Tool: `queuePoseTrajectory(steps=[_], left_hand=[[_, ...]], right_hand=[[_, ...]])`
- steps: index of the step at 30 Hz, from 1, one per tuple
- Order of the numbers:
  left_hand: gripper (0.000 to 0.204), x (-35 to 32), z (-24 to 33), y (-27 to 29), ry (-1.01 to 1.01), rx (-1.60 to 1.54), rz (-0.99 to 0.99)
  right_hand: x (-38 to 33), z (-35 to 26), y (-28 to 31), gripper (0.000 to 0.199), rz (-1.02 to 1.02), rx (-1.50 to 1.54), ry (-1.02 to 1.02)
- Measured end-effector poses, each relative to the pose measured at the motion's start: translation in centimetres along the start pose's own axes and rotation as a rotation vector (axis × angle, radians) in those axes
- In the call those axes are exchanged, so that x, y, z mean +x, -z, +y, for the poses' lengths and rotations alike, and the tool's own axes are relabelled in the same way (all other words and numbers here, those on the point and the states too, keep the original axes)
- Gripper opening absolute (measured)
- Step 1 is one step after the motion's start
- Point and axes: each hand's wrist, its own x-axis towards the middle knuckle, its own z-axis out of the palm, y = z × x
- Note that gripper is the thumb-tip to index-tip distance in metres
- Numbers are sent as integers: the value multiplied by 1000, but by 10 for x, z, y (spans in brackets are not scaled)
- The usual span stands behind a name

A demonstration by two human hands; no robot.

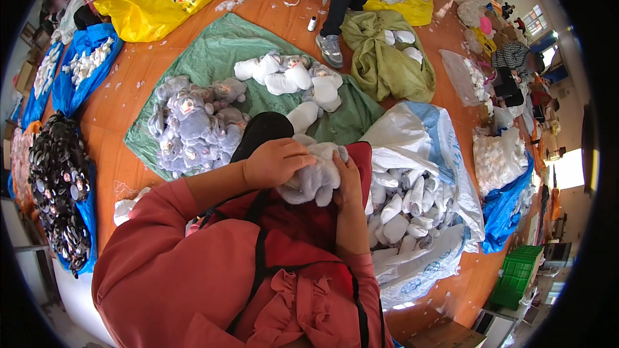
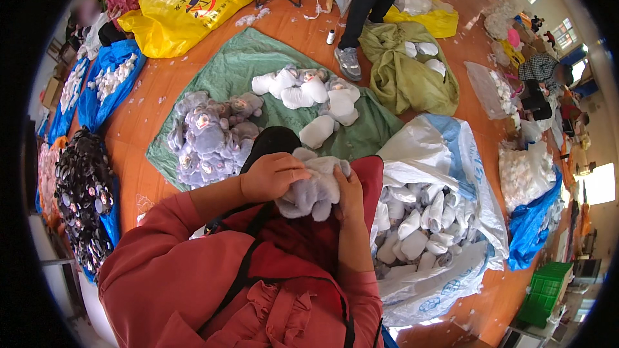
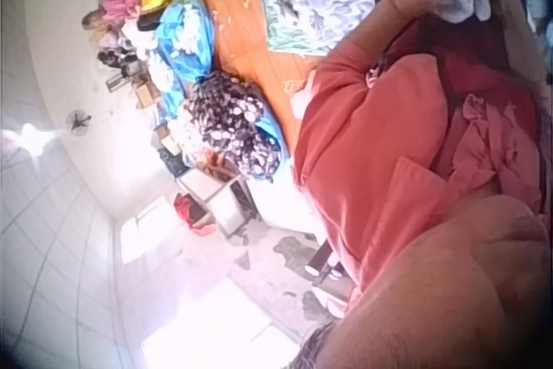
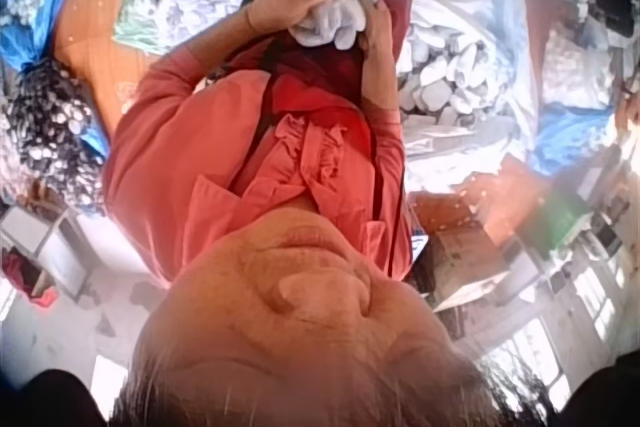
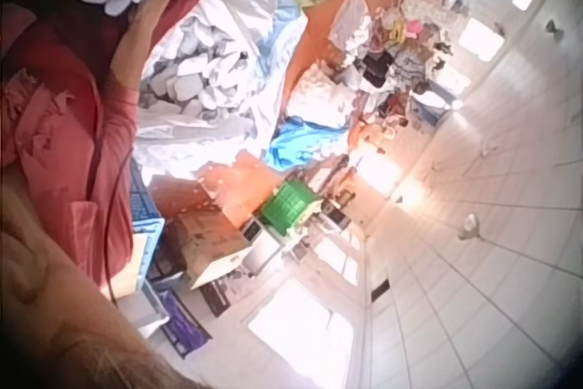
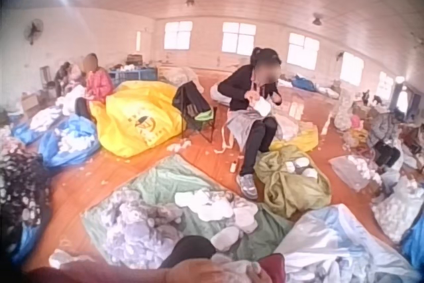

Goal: The person sits on the floor and repeatedly stuffs white filling into gray plush toy shells, then places the finished toys on a nearby pile. The process is repeated for multiple units.

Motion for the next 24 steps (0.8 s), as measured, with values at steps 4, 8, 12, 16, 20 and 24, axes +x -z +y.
queuePoseTrajectory(steps=[4, 8, 12, 16, 20, 24], left_hand=[[26, 17, 15, 11, 504, -79, 33], [30, 18, 15, -1, 693, 23, 114], [26, 12, 12, -22, 684, -23, 106], [18, 12, 9, -26, 771, -89, -29], [17, 19, 4, -20, 1000, -368, -132], [15, 13, 4, -33, 1179, -839, 114]], right_hand=[[-4, 6, 0, 30, 139, 128, 167], [-18, 9, -4, 38, 21, 39, 241], [-33, 21, -25, 59, -27, -273, 365], [-35, 19, -28, 64, 14, -229, 296], [-34, 18, -17, 60, -44, -116, 291], [-37, 9, -16, 60, -68, -55, 273]])
